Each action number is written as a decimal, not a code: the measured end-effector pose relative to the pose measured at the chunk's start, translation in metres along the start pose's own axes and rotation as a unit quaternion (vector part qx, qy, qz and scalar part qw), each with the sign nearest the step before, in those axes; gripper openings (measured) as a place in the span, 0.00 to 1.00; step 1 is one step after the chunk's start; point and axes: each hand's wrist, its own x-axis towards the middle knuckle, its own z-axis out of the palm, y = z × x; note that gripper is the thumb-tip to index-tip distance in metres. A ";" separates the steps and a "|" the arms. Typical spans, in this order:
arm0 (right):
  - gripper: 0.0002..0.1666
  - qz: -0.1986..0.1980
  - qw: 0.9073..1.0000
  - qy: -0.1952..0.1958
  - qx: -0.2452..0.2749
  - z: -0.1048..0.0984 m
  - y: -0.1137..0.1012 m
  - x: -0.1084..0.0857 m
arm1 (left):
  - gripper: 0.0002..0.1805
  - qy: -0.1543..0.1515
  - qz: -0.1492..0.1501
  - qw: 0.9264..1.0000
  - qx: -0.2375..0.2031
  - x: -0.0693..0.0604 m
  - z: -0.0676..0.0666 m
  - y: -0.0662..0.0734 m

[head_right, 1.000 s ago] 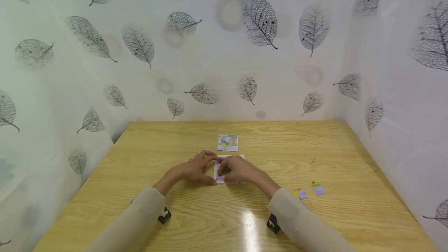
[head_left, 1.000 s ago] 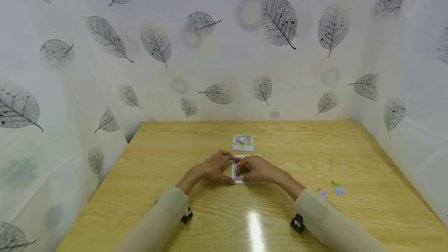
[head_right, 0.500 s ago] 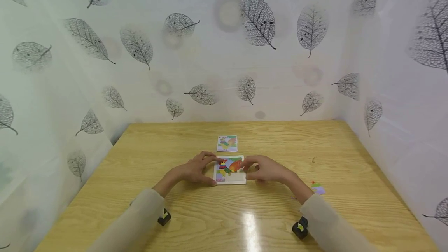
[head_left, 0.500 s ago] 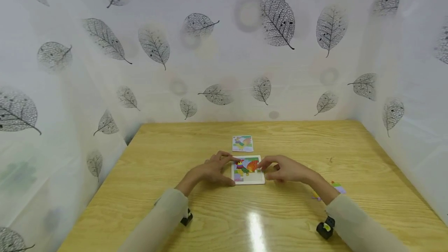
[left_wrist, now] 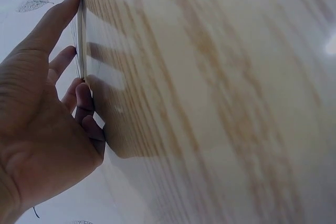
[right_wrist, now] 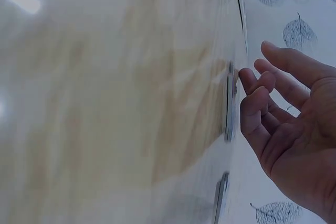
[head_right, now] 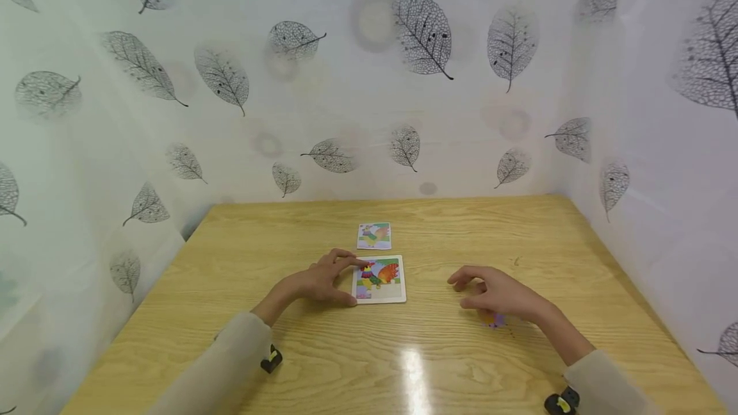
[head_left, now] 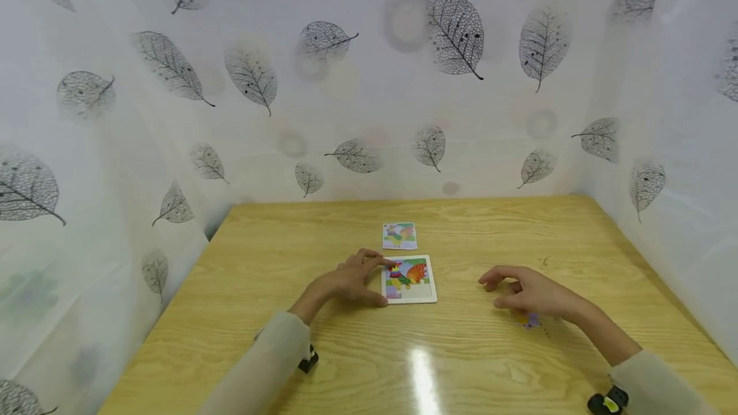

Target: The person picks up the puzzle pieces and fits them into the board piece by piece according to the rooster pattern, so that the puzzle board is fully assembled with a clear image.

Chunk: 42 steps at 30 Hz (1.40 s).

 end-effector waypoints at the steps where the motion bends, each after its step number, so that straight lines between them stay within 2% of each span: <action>1: 0.25 -0.005 1.000 -0.001 0.001 -0.003 0.002 -0.004 | 0.45 0.000 0.000 1.000 0.000 0.000 0.000 0.000; 4: 0.26 -0.012 1.000 -0.007 0.006 -0.009 0.005 -0.015 | 0.45 0.000 0.001 1.000 -0.001 0.000 0.000 -0.001; 13: 0.26 -0.003 1.000 -0.009 -0.021 -0.021 0.011 -0.038 | 0.45 0.005 0.006 1.000 0.006 -0.001 0.002 -0.004; 17: 0.24 -0.028 0.999 -0.033 -0.016 -0.023 0.015 -0.044 | 0.45 0.004 0.002 1.000 0.005 -0.002 0.001 -0.003; 21: 0.23 -0.064 0.996 -0.050 -0.025 -0.021 0.019 -0.045 | 0.44 0.005 0.002 1.000 0.003 -0.003 0.000 -0.002; 25: 0.21 -0.077 0.995 -0.045 -0.051 -0.020 0.020 -0.045 | 0.45 0.003 0.001 1.000 0.006 -0.001 0.000 -0.003; 31: 0.17 -0.069 0.994 -0.027 -0.085 -0.017 0.016 -0.043 | 0.45 0.003 0.001 1.000 0.003 -0.001 -0.001 -0.003; 37: 0.12 -0.033 0.996 -0.015 -0.077 -0.010 0.011 -0.036 | 0.44 0.003 0.002 1.000 0.003 -0.001 0.000 -0.004; 42: 0.10 -0.033 0.992 -0.003 -0.118 -0.009 0.007 -0.034 | 0.44 0.002 0.003 1.000 0.002 -0.002 0.000 -0.003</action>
